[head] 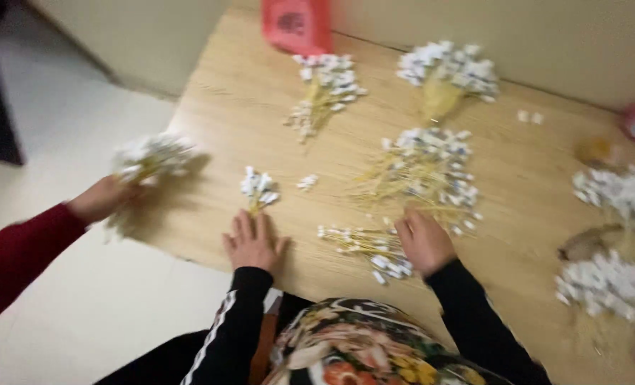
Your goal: Assemble small white connectors onto yellow wire sticks at a workbench
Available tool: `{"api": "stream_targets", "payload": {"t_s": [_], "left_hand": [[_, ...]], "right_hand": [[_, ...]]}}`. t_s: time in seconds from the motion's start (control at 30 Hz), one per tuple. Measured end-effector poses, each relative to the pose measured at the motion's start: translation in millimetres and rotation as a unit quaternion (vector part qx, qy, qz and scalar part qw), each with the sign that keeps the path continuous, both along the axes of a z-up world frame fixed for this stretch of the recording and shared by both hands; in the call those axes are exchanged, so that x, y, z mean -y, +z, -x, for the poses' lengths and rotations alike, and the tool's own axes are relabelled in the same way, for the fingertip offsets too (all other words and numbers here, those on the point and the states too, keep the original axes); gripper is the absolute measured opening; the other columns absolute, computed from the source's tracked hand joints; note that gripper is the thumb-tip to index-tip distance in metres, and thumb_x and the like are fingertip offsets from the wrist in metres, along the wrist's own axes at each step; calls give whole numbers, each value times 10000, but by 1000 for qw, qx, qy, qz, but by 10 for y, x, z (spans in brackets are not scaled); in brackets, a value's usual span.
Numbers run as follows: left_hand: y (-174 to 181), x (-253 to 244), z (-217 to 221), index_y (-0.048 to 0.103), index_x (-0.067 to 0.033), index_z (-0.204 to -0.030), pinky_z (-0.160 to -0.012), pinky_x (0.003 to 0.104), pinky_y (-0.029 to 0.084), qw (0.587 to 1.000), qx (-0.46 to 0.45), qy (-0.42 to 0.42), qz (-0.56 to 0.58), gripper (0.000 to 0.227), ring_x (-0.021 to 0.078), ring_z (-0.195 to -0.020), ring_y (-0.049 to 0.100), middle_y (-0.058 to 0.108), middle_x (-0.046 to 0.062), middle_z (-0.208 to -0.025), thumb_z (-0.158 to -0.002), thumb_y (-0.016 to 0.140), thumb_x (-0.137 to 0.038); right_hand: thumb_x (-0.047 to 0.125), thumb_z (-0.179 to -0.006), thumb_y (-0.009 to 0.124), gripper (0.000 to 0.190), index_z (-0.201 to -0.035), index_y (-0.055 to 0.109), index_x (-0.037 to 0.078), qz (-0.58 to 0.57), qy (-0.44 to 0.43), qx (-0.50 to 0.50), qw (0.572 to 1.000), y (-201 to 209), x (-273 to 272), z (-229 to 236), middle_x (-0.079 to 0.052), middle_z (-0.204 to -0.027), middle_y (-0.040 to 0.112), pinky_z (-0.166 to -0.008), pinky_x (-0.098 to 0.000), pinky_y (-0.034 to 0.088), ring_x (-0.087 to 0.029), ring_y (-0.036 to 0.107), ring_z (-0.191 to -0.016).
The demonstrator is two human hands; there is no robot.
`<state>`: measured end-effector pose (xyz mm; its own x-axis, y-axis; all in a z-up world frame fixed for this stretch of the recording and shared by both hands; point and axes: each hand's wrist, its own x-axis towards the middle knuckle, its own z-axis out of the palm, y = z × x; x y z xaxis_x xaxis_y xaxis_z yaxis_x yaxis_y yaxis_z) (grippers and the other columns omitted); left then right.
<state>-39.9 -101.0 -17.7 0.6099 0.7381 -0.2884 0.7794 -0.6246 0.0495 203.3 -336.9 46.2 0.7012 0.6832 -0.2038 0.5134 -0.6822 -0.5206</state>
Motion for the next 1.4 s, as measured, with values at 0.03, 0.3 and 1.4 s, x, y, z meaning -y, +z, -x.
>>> {"api": "stream_targets", "payload": {"t_s": [0.03, 0.3, 1.4], "left_hand": [[-16, 9, -27, 246, -205, -1525, -1130, 609, 169, 1000, 1, -17, 6, 837, 379, -1456, 198, 172, 212, -1584, -870, 450, -684], [-316, -140, -152, 232, -294, -1509, -1113, 666, 155, 992, 85, 87, -17, 845, 415, -1459, 140, 127, 181, -1588, -797, 565, -603], [-249, 857, -497, 538, -179, -1299, -884, 430, 526, 917, 320, -233, 41, 652, 304, -1028, 604, 583, 97, -1118, -703, 744, -345]], "right_hand": [[257, -959, 515, 279, -923, 625, 4, 6, -17, 1, 1000, -228, 14, -230, -282, -885, 633, -819, -566, 476, -470, 606, -952], [276, -920, 534, 220, -987, 649, 101, -4, 1, -28, 1000, 399, -169, -154, -123, -1162, 658, -872, -431, 524, -328, 632, -1077], [298, -808, 591, 214, -901, 509, 124, 69, 205, 224, 950, -1297, 27, 483, -52, -842, 482, -846, -411, 334, -253, 515, -892]]}}
